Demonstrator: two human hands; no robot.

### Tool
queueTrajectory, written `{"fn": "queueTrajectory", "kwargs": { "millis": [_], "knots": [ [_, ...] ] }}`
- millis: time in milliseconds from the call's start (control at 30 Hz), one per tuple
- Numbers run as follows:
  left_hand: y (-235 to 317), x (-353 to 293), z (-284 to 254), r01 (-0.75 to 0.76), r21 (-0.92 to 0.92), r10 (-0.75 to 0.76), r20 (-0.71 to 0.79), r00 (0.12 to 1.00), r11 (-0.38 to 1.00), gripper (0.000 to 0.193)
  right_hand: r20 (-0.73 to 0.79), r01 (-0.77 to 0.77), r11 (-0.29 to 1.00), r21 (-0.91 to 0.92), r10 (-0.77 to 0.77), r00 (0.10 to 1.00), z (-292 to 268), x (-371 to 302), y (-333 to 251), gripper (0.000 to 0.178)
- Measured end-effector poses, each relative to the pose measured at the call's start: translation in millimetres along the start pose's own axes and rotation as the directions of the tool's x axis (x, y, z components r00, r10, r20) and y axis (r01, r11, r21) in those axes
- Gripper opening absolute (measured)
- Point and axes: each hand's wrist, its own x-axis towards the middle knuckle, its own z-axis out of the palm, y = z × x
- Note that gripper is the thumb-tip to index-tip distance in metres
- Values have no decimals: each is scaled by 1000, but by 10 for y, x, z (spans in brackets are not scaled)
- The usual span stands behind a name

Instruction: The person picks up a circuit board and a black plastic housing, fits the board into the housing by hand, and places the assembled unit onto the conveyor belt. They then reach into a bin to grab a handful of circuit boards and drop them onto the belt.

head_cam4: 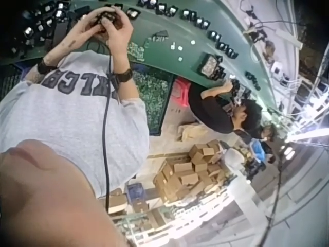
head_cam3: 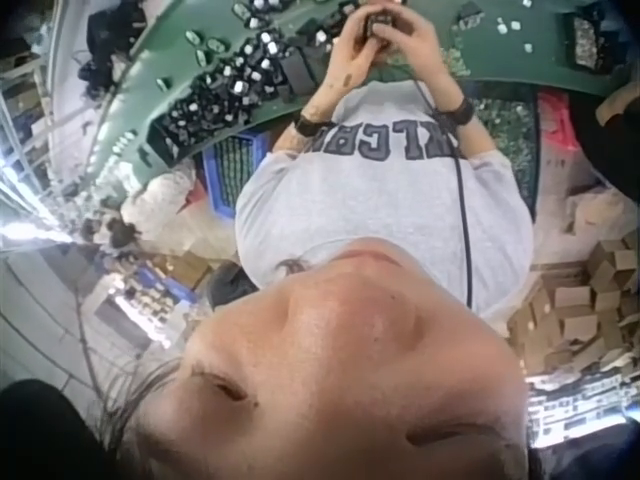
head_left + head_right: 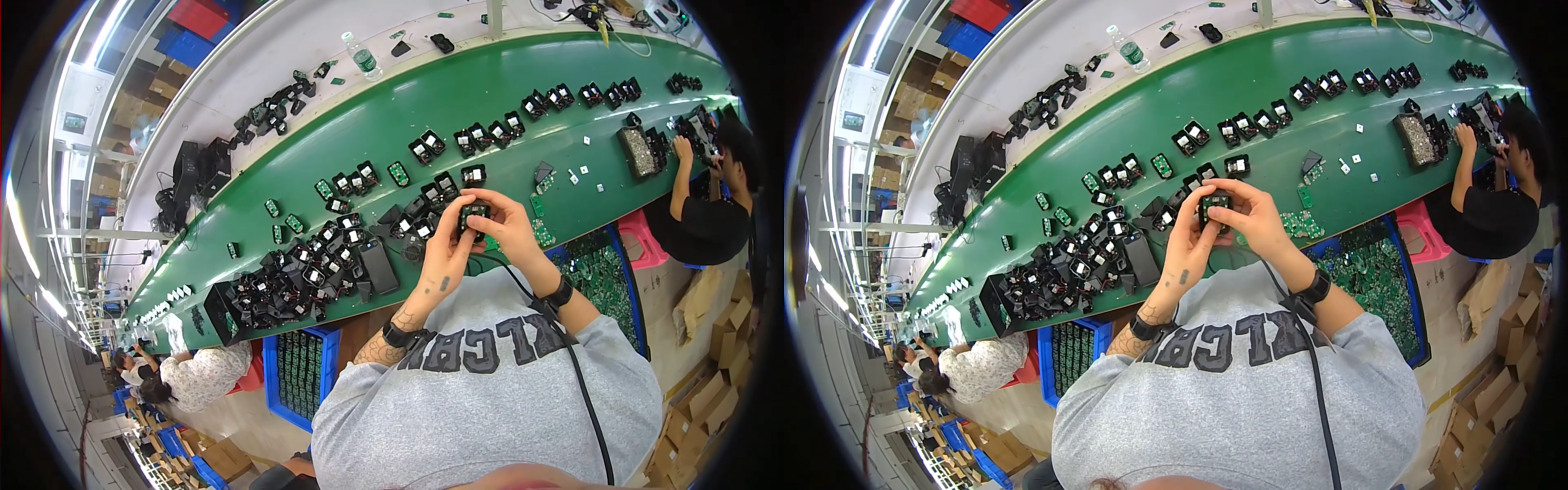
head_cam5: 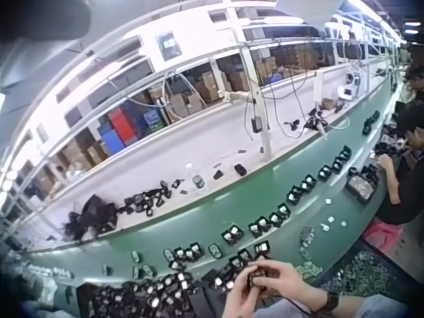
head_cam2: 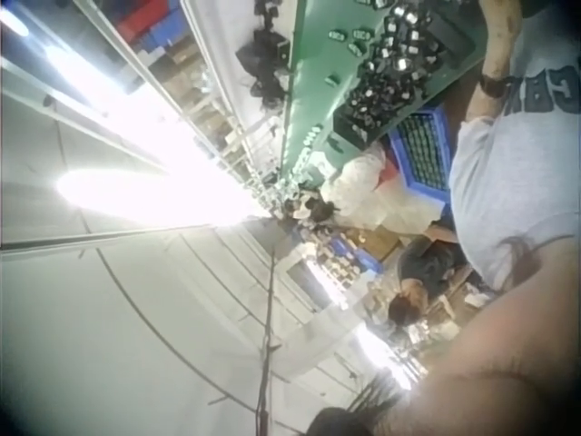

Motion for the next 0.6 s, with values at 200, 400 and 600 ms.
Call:
{"fn": "queueTrajectory", "kwargs": {
  "millis": [200, 400, 600],
  "knots": [
    [-315, 0, -114, -69, 101, 78, -85, 993, 993, 38, 42, 38, 991, 127, -44, 998, 99, 35, 196, 41],
    [-883, 67, -523, 42, -107, -46, -37, 998, 993, 50, 13, -121, 970, -209, 127, 992, -521, 196, 769, 31],
    [-1075, 129, -2091, 100, 96, -35, -528, 848, 990, 56, -535, -353, 541, -763, -224, 814, -1913, -101, 1632, 40]
  ]
}}
